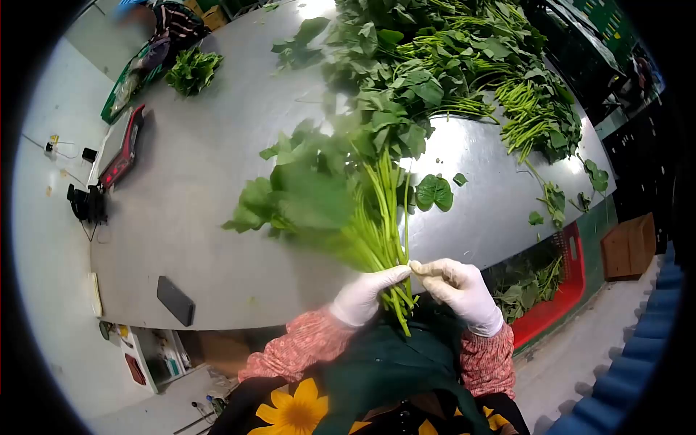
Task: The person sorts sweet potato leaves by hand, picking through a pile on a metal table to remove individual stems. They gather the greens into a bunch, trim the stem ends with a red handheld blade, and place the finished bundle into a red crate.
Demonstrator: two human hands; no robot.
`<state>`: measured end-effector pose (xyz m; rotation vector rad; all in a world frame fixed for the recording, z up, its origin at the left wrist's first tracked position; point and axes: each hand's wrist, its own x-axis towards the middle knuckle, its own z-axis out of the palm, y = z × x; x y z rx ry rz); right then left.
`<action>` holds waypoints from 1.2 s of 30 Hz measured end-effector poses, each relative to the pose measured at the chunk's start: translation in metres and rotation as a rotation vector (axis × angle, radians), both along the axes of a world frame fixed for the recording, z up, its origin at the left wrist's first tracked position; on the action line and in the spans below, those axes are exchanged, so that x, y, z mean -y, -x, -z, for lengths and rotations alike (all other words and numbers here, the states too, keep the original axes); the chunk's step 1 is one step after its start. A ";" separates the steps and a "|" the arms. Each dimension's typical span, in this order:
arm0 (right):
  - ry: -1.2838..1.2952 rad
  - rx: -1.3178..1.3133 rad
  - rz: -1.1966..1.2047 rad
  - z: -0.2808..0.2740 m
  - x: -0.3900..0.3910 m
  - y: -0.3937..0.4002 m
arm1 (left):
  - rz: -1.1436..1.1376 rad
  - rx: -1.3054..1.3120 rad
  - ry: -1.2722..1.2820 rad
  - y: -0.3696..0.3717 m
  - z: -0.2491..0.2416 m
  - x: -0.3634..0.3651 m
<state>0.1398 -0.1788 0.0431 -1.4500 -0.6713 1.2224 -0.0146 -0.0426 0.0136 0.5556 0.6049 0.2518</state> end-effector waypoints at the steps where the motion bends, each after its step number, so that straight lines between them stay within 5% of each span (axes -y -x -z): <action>1: 0.003 -0.012 -0.015 0.001 0.006 -0.001 | 0.016 0.007 0.017 0.001 0.005 -0.001; 5: 0.044 -0.034 -0.143 -0.007 0.026 -0.007 | -0.019 -0.013 -0.014 0.000 0.006 0.002; 7: 0.048 0.234 -0.324 -0.009 0.030 -0.011 | -0.013 -0.019 -0.031 -0.001 0.000 0.006; 11: -0.074 0.371 -0.411 -0.011 0.039 -0.008 | 0.002 -0.128 -0.068 0.002 0.008 0.001; 15: 0.006 0.438 -0.112 -0.007 0.071 -0.029 | -0.178 -0.076 0.005 0.002 -0.030 -0.019; 18: 0.352 1.111 0.051 -0.006 0.072 -0.044 | -0.156 -0.045 -0.207 0.011 0.004 -0.019; 19: 0.205 1.255 0.097 -0.008 0.062 -0.045 | -0.144 -0.051 -0.248 0.008 0.003 -0.018; 24: -0.232 1.053 -0.034 -0.017 -0.005 -0.025 | -0.097 -0.021 -0.068 0.000 -0.015 -0.005; 29: -0.350 1.086 -0.176 -0.028 -0.061 0.001 | -0.017 -0.037 -0.348 0.010 -0.005 -0.002; 31: -0.619 0.860 -0.177 -0.026 -0.080 -0.001 | 0.157 -0.119 -1.076 0.021 -0.005 -0.020; 32: -0.586 0.859 -0.228 -0.034 -0.078 -0.006 | 0.180 -0.129 -1.223 0.020 -0.006 -0.023; 36: -0.837 0.681 -0.391 -0.045 -0.099 -0.022 | 0.200 -0.083 -0.892 0.007 -0.010 -0.026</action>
